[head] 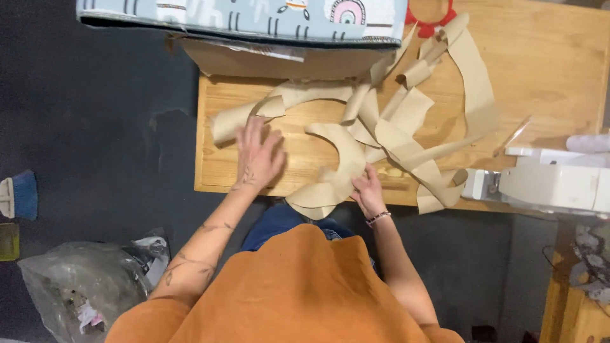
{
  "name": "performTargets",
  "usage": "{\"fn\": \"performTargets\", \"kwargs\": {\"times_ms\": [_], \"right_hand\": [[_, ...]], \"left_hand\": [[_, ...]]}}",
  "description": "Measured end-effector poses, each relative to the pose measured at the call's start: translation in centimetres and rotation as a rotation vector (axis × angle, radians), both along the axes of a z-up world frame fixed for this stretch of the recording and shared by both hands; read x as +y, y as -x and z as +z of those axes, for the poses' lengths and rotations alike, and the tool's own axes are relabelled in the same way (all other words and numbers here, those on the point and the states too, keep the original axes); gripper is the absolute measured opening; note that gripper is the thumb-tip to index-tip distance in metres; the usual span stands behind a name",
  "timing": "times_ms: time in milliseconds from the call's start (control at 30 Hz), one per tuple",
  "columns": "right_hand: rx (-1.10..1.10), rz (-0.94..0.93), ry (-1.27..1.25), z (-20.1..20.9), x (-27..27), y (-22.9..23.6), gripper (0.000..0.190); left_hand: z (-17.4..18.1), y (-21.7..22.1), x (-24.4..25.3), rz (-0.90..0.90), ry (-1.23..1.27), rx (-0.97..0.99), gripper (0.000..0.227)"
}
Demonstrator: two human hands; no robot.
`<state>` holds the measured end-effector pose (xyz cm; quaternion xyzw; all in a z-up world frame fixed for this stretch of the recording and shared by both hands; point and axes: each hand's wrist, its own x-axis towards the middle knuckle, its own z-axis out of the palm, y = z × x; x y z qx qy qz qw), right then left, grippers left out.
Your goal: Organizing fabric scraps and plastic packaging on a work table and storage shelves.
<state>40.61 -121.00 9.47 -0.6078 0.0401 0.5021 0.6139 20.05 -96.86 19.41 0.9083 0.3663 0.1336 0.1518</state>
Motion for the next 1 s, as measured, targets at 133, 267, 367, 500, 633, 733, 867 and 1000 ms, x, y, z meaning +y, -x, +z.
{"fn": "performTargets", "kwargs": {"times_ms": [133,267,367,500,633,733,867,1000], "right_hand": [[0.061,-0.026,-0.111,1.7,2.4,-0.1,0.051],[0.183,-0.064,-0.252,5.2,4.2,-0.4,0.054],[0.318,-0.073,-0.334,3.9,4.6,-1.0,0.052],[0.362,0.015,-0.393,8.4,5.3,0.1,0.053],[0.304,0.102,-0.253,6.6,3.9,-0.2,0.057],[-0.038,0.277,-0.052,-2.3,1.4,-1.4,0.052],[-0.229,0.361,0.062,-0.6,1.0,-0.5,0.061],[-0.427,0.392,0.227,1.2,0.8,0.2,0.083]], "left_hand": [[1.1,-0.3,-5.0,0.057,0.418,-0.008,0.092],[0.4,0.6,-6.9,0.276,0.998,0.2,0.121],[-1.5,0.7,-8.8,0.37,1.54,-0.283,0.111],[-6.0,0.7,-8.5,0.525,2.024,-0.849,0.061],[1.8,0.3,-6.1,0.619,2.161,-1.285,0.063],[-3.3,0.8,-4.9,0.501,1.867,-1.157,0.069],[-6.3,2.3,-4.8,0.4,1.121,-0.837,0.088],[-4.5,2.4,-6.5,0.335,0.642,-0.292,0.074]]}}
